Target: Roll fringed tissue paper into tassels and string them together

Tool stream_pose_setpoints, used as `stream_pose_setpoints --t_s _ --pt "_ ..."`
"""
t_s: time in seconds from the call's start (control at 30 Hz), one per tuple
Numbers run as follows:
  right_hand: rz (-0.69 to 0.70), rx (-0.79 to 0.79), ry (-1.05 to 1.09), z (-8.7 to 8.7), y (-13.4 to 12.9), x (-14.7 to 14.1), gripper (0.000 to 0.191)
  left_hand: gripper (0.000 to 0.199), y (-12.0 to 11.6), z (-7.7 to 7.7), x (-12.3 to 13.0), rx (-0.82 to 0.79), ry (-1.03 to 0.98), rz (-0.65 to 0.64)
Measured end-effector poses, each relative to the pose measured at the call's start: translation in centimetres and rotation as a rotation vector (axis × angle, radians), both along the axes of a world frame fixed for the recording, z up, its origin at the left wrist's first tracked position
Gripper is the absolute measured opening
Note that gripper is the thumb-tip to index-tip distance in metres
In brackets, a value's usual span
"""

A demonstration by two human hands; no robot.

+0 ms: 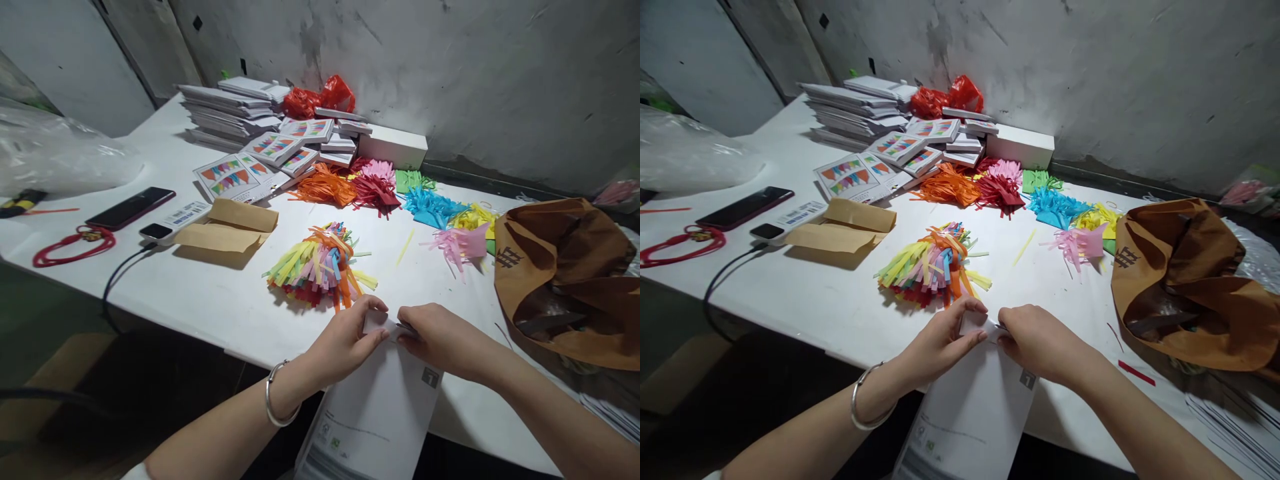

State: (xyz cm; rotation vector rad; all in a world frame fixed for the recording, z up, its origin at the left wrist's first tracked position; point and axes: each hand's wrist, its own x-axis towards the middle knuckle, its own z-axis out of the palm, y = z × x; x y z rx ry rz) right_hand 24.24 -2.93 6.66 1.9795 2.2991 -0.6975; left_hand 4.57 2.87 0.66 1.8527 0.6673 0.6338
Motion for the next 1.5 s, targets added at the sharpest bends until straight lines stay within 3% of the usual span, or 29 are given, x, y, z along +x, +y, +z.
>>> stream_pose_setpoints --t_s 0.3,0.67,1.1,1.3,1.5 --pt "0.090 -0.008 -0.055 0.3 0.4 -0.3 0.013 0.025 0.0 0.2 -0.3 0.023 0.027 -0.018" --pt "0.074 -0.094 0.013 0.9 0.8 -0.2 0.014 0.024 -0.1 0.2 -0.1 0.002 -0.016 -0.054" --pt "0.078 -0.158 0.105 0.4 0.9 -0.1 0.015 0.024 -0.5 0.7 -0.5 0.013 -0.011 -0.087" --pt "0.036 -0.120 0.061 1.1 0.5 -0.2 0.017 0.023 -0.5 0.7 -0.5 0.033 0.007 -0.080" --pt "0.065 -0.181 0.133 1.3 0.9 -0.1 0.016 0.020 -0.6 0.7 -0.4 0.048 0.011 -0.076"
